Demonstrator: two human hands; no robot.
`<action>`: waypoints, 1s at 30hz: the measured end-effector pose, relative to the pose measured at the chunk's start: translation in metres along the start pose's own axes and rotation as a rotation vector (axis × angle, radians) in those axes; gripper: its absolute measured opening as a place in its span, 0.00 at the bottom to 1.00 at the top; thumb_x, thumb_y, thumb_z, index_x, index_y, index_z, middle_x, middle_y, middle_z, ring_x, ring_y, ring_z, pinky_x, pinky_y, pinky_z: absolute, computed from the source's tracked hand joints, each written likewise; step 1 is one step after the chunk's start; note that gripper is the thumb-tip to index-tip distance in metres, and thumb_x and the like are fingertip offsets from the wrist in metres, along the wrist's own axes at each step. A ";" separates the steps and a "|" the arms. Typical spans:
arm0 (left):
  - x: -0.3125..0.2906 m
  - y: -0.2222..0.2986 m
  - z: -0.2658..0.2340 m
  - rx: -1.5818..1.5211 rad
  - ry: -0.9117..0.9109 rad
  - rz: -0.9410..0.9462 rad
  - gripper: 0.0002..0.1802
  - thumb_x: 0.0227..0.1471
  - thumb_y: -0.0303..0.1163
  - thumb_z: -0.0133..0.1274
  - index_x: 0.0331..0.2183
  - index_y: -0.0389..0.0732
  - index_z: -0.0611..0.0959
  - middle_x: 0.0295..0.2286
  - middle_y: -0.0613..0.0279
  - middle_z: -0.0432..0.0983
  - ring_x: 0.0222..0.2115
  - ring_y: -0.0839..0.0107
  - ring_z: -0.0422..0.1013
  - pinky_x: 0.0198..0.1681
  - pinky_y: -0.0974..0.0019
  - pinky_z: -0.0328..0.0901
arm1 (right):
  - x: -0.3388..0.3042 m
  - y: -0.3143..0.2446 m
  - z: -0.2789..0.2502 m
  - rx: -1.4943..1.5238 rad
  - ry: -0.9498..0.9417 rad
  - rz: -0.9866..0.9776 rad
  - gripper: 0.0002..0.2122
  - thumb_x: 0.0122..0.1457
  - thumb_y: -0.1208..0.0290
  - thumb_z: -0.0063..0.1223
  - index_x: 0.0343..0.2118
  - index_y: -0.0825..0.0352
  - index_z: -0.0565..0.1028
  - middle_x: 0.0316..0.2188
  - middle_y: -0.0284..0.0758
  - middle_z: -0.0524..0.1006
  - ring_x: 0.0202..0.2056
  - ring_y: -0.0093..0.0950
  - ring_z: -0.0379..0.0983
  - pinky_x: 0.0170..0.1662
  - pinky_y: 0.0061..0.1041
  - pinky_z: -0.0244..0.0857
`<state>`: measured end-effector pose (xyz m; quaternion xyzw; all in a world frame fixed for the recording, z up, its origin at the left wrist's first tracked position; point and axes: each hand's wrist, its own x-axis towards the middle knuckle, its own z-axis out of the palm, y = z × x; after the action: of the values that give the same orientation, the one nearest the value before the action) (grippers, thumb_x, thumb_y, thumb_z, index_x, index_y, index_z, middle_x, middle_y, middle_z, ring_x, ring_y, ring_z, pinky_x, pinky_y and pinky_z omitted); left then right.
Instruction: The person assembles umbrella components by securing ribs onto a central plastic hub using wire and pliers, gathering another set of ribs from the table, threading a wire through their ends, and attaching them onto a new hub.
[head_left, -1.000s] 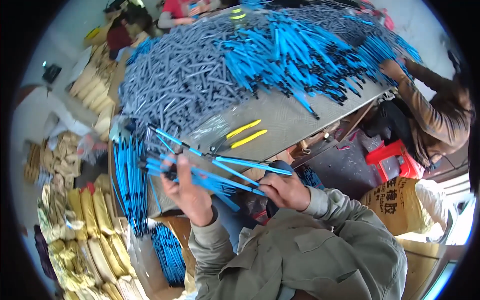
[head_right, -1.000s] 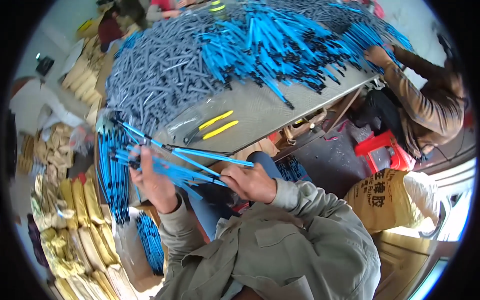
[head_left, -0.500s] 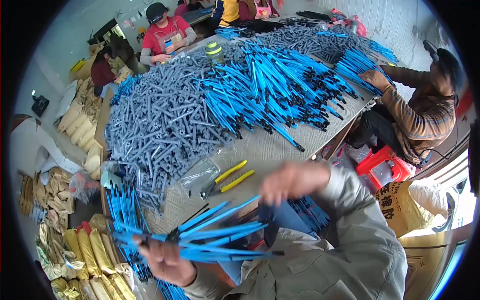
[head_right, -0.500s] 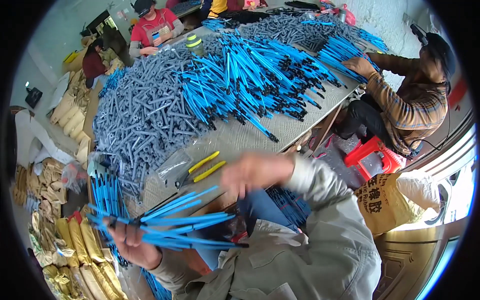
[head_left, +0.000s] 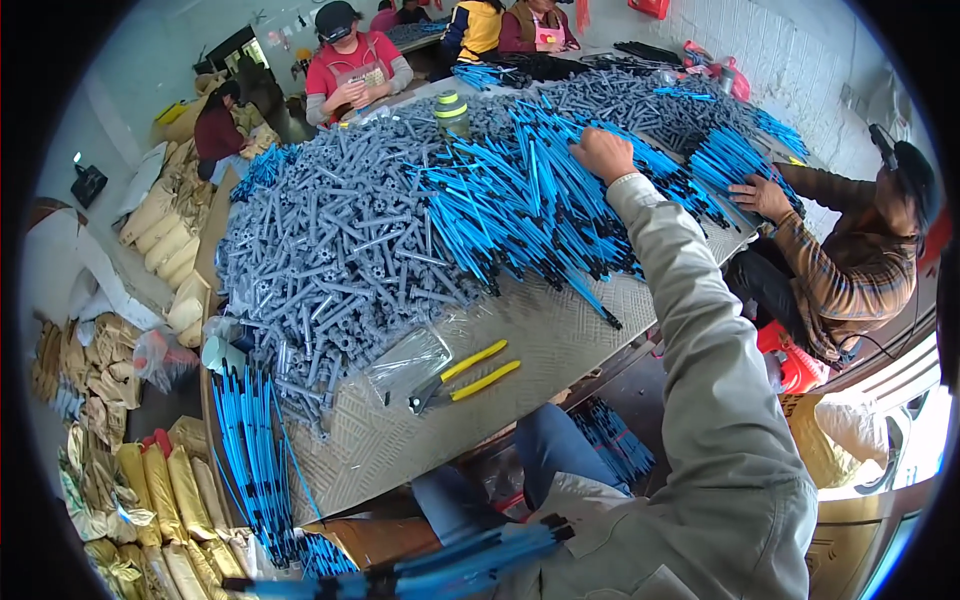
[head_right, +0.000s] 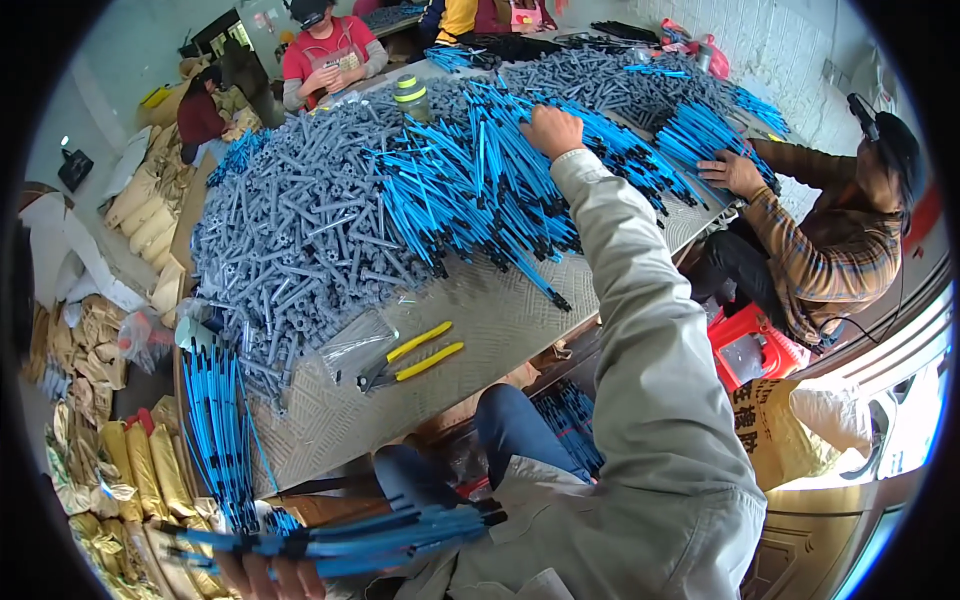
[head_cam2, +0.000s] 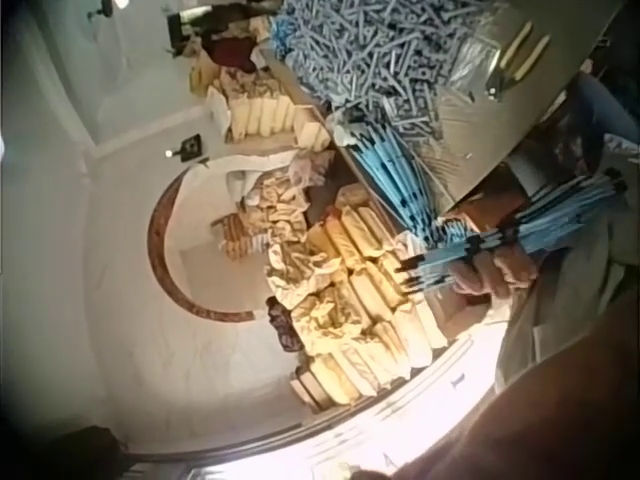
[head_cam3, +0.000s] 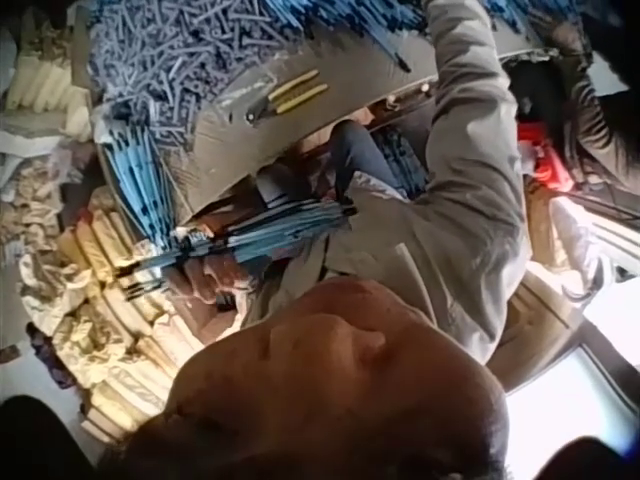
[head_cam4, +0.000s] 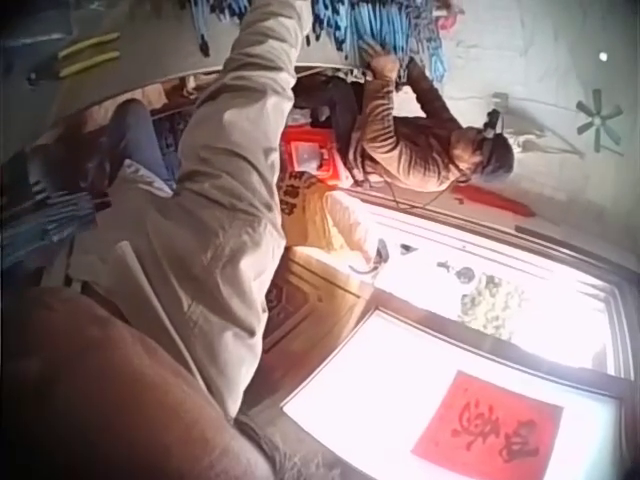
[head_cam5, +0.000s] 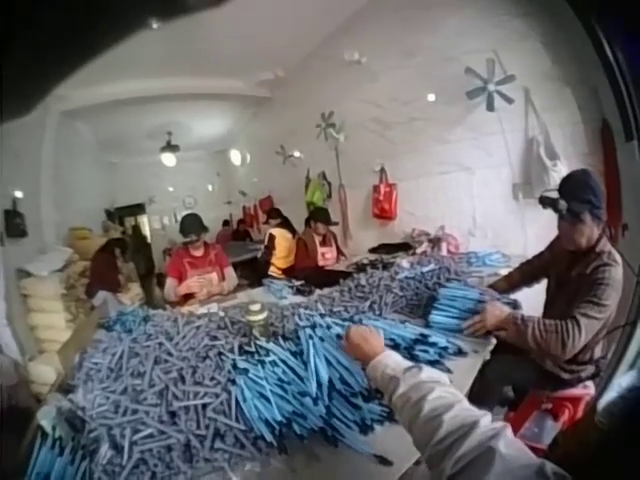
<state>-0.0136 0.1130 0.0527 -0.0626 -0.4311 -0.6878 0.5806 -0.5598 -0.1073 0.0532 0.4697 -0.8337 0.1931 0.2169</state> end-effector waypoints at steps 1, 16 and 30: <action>-0.003 -0.001 -0.002 0.002 -0.031 -0.012 0.12 0.60 0.39 0.36 0.42 0.45 0.65 0.35 0.54 0.71 0.44 0.45 0.67 0.42 0.43 0.65 | -0.002 0.000 0.006 0.006 0.022 -0.045 0.13 0.49 0.58 0.48 0.27 0.64 0.75 0.27 0.43 0.77 0.31 0.42 0.74 0.32 0.42 0.67; 0.000 -0.070 0.010 0.515 0.208 -0.571 0.17 0.58 0.40 0.40 0.42 0.36 0.68 0.26 0.51 0.74 0.28 0.61 0.72 0.33 0.61 0.66 | -0.109 -0.028 -0.162 0.746 0.611 -0.185 0.06 0.59 0.72 0.44 0.35 0.68 0.71 0.20 0.31 0.69 0.19 0.20 0.65 0.22 0.19 0.59; 0.005 -0.113 -0.004 0.622 0.595 -0.127 0.17 0.57 0.32 0.41 0.47 0.34 0.65 0.25 0.55 0.72 0.23 0.66 0.70 0.30 0.60 0.68 | -0.305 -0.122 -0.151 1.211 -0.200 -0.739 0.08 0.50 0.76 0.53 0.35 0.68 0.72 0.29 0.39 0.70 0.30 0.35 0.71 0.30 0.29 0.66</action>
<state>-0.1100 0.1015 -0.0049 0.3429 -0.4345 -0.5478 0.6273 -0.2855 0.1266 0.0275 0.7746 -0.3826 0.4918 -0.1081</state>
